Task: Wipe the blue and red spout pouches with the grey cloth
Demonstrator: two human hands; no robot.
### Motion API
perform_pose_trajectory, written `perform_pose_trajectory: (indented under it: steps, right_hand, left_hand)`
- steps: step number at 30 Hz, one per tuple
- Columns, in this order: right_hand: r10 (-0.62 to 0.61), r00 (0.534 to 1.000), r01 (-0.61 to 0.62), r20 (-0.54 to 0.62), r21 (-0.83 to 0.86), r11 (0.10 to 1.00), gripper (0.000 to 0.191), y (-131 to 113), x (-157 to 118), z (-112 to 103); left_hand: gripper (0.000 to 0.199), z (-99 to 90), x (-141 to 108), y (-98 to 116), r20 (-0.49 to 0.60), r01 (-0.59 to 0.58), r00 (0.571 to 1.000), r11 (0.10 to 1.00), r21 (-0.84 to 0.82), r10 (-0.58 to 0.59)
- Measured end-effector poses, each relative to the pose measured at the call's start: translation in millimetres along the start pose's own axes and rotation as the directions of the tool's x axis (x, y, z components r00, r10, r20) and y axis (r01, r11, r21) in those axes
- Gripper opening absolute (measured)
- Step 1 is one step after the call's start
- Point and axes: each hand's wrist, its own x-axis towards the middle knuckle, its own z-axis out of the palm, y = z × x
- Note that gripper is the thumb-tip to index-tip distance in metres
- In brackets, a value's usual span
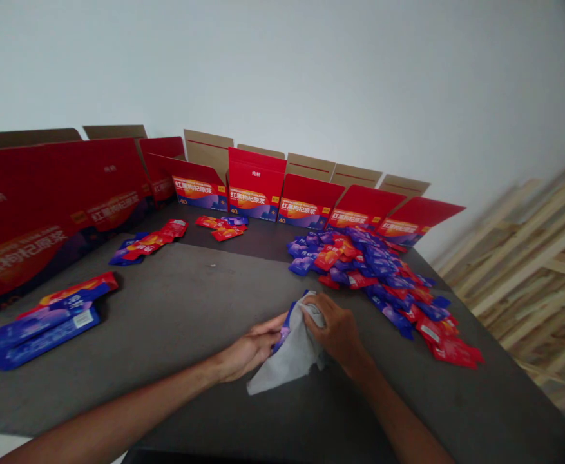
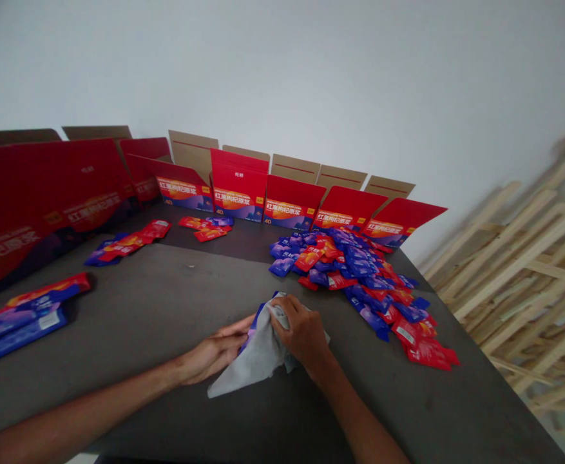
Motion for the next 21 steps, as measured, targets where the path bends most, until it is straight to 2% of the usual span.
perform_pose_trajectory:
  steps: [4, 7, 10, 12, 16, 19, 21]
  right_hand:
    - [-0.107, 0.983, 0.105, 0.148, 0.017, 0.994, 0.013, -2.8, -2.0, 1.7]
    - [-0.233, 0.926, 0.236, 0.296, 0.024, 0.971, 0.019, -8.1, -5.5, 7.3]
    - [-0.286, 0.887, 0.302, 0.362, 0.013, 0.953, 0.022, -12.2, -7.4, 11.2]
    - [-0.263, 0.905, 0.280, 0.334, -0.003, 0.960, 0.022, -12.3, -6.9, 10.5]
    - [-0.139, 0.972, 0.151, 0.189, -0.048, 0.987, 0.016, -4.9, -2.7, 1.8]
    - [-0.078, 0.991, 0.086, 0.112, -0.069, 0.994, 0.015, 2.3, 0.3, -4.5]
    - [-0.078, 0.991, 0.086, 0.111, -0.072, 0.994, 0.015, 4.7, 0.8, -5.6]
  left_hand:
    - [0.052, -3.6, 0.8, 0.2, -0.004, -0.023, 1.000, 1.000, -0.006, 0.023]
    - [0.051, -7.8, 1.6, 2.2, -0.020, -0.050, 0.999, 0.999, -0.010, 0.050]
    - [0.048, -9.4, 1.8, 4.5, -0.021, -0.065, 0.998, 0.998, -0.014, 0.065]
    - [0.048, -8.6, 1.7, 5.2, -0.016, -0.067, 0.998, 0.998, -0.017, 0.067]
    - [0.048, -4.5, 0.9, 3.8, -0.012, -0.022, 1.000, 1.000, -0.010, 0.022]
    - [0.048, -2.7, 0.4, 2.1, 0.007, 0.010, 1.000, 1.000, -0.006, -0.010]
    - [0.049, -2.8, 0.5, 1.7, 0.009, 0.013, 1.000, 1.000, -0.006, -0.013]
